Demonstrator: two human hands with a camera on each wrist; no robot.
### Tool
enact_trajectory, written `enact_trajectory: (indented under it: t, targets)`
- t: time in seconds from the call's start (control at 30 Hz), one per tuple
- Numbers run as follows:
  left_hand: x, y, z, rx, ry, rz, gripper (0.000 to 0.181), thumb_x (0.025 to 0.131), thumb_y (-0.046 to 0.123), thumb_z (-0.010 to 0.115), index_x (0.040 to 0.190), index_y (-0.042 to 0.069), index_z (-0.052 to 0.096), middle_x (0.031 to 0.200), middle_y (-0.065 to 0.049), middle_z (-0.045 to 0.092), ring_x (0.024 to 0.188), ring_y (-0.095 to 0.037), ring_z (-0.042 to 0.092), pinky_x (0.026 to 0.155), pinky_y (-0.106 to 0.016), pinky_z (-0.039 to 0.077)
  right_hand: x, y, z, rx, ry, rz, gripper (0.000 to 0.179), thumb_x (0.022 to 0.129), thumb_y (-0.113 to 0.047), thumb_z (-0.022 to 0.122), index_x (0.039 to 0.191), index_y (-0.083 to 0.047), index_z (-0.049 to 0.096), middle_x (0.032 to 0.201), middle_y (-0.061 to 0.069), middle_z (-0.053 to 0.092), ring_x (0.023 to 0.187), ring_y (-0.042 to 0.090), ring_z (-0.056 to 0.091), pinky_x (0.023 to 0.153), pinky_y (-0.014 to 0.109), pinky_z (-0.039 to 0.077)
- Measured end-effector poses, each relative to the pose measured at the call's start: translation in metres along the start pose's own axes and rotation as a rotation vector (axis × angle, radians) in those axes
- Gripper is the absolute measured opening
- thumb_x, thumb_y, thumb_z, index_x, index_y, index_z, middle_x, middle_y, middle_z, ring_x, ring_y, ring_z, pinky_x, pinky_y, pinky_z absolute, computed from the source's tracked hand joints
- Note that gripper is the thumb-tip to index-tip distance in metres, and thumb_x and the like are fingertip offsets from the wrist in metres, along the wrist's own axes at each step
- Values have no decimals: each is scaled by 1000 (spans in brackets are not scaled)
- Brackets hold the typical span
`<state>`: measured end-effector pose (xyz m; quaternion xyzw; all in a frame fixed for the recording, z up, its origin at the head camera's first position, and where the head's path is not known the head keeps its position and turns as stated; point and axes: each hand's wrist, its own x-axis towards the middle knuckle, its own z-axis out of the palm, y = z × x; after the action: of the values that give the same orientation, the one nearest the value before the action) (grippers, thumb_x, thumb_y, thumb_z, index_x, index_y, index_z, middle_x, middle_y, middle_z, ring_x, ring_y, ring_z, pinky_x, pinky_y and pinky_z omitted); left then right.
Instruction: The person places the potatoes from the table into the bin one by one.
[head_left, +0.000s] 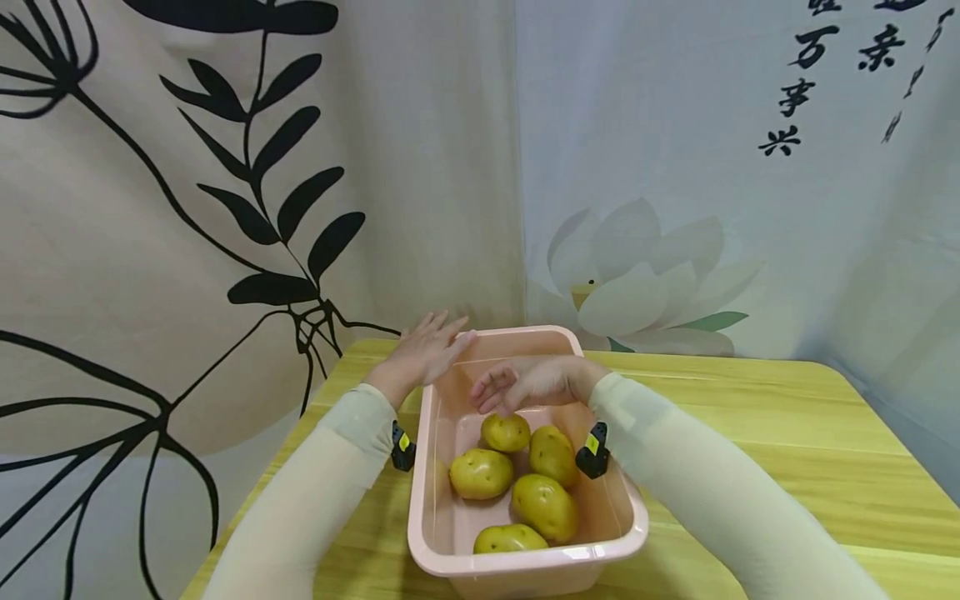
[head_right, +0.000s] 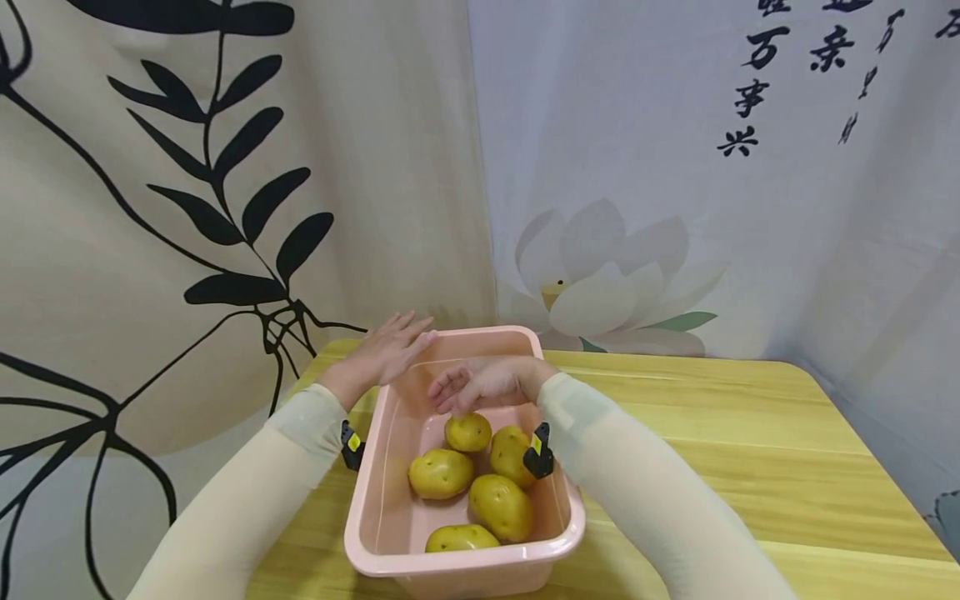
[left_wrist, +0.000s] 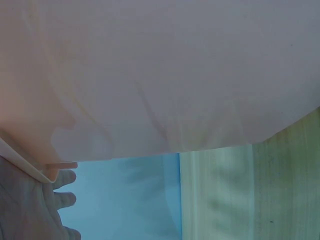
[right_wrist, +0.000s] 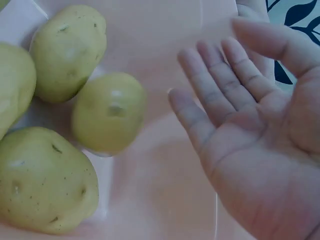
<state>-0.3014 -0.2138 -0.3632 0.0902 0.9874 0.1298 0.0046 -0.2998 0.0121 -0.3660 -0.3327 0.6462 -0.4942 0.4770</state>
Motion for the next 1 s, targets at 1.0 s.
enact_trajectory:
  t: [1.0]
  targets:
    - [5, -1, 2, -14, -1, 4, 73, 94, 70, 12, 154, 29, 25, 161, -9, 11, 147, -32, 1, 111, -63, 3, -1, -2, -5, 38, 18, -47, 54, 86, 5, 61, 136, 6, 40, 134, 16, 49, 127, 35, 44, 107, 41, 37]
